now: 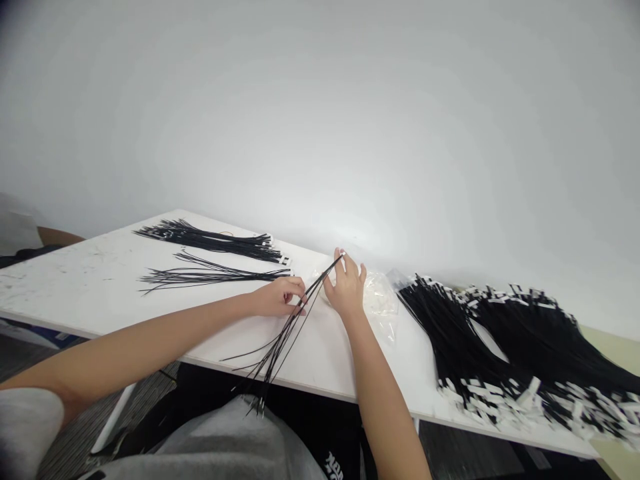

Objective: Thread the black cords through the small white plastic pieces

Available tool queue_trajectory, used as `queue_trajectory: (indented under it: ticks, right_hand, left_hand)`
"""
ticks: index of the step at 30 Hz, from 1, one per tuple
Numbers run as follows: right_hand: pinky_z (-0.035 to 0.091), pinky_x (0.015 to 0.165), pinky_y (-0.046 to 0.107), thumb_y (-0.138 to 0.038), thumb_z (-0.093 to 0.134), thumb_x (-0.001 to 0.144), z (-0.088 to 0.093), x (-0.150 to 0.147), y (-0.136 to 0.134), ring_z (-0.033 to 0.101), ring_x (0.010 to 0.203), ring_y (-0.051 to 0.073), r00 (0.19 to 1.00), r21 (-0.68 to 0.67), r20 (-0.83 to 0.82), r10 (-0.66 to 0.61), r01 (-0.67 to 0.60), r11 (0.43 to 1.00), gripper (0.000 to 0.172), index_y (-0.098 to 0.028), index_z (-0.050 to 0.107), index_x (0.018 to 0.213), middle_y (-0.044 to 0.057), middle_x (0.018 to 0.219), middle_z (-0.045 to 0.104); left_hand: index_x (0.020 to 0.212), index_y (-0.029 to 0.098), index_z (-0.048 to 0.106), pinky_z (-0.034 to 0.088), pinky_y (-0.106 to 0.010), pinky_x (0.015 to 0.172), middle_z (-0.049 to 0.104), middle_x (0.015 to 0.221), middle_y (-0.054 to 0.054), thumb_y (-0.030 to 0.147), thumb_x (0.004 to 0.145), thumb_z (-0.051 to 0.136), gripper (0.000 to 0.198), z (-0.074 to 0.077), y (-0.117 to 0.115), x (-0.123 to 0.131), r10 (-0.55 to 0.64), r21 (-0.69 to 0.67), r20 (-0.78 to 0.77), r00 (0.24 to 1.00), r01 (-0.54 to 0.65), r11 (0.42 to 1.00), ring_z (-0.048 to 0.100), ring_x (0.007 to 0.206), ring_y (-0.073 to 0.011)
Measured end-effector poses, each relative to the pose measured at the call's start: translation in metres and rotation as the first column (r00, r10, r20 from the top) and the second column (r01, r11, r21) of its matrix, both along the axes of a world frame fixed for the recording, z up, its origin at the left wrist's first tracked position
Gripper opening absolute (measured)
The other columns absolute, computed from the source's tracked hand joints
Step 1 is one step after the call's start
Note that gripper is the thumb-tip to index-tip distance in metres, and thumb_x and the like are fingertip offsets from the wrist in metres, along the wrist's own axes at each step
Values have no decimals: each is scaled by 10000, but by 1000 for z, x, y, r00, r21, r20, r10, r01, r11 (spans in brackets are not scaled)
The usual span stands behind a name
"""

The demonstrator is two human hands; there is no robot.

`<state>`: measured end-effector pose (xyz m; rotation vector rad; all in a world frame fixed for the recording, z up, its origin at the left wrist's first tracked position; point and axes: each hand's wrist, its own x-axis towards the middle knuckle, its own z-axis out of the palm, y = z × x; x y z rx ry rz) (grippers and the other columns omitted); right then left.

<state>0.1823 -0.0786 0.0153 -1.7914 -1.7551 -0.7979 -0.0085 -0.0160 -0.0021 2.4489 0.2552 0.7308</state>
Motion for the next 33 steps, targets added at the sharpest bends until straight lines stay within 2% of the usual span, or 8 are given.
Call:
queue_trajectory:
  ticks: [6, 10, 15, 21, 25, 33]
  right_hand:
    - [178, 1018, 432, -393, 367, 857, 2, 4, 0, 362, 1206, 222, 999, 31, -22, -41, 42, 999, 582, -163, 250, 1379, 132, 1326, 410]
    - [194, 1010, 439, -394, 361, 856, 3, 6, 0, 366, 1201, 226, 996, 36, -38, -77, 79, 996, 580, -170, 247, 1379, 130, 1318, 418]
    - [214, 996, 447, -400, 355, 852, 3, 10, 2, 374, 1195, 238, 990, 47, -72, -120, 123, 991, 587, -160, 249, 1377, 142, 1314, 416]
    - [223, 984, 452, -406, 340, 853, 3, 15, 2, 375, 1194, 245, 981, 77, -118, -152, 162, 984, 579, -163, 261, 1372, 150, 1300, 421]
    - [252, 963, 448, -419, 355, 844, 5, 18, 1, 387, 1180, 253, 975, 90, -154, -162, 177, 980, 590, -160, 268, 1367, 155, 1292, 427]
    - [300, 928, 441, -416, 421, 808, 7, 30, 1, 412, 1154, 270, 955, 112, -237, -178, 209, 972, 635, -153, 269, 1366, 158, 1295, 418]
  left_hand:
    - [957, 172, 639, 384, -208, 568, 548, 858, -45, 562, 562, 683, 556, 4, -5, -3, 11, 73, -63, 998, -7, 997, 439, 610, -88]
    - [1050, 190, 605, 379, -211, 568, 545, 895, -42, 580, 534, 690, 652, 5, -6, -4, 9, 81, -100, 995, -1, 997, 443, 622, -96]
    - [965, 184, 651, 369, -208, 553, 540, 864, -36, 576, 590, 657, 542, 6, -8, -5, -67, 34, -128, 989, 72, 997, 420, 583, -78]
    - [799, 176, 695, 347, -212, 539, 472, 622, -2, 534, 681, 609, 386, 5, -9, -4, -174, 39, -112, 978, 179, 983, 411, 547, -83]
    - [824, 187, 695, 334, -208, 525, 456, 596, 17, 501, 638, 662, 367, 5, -12, -5, -155, 49, -155, 976, 165, 985, 405, 541, -84]
    - [964, 205, 662, 347, -213, 557, 510, 673, 12, 462, 579, 695, 463, 8, -16, -8, -124, 75, -249, 960, 147, 986, 446, 592, -108]
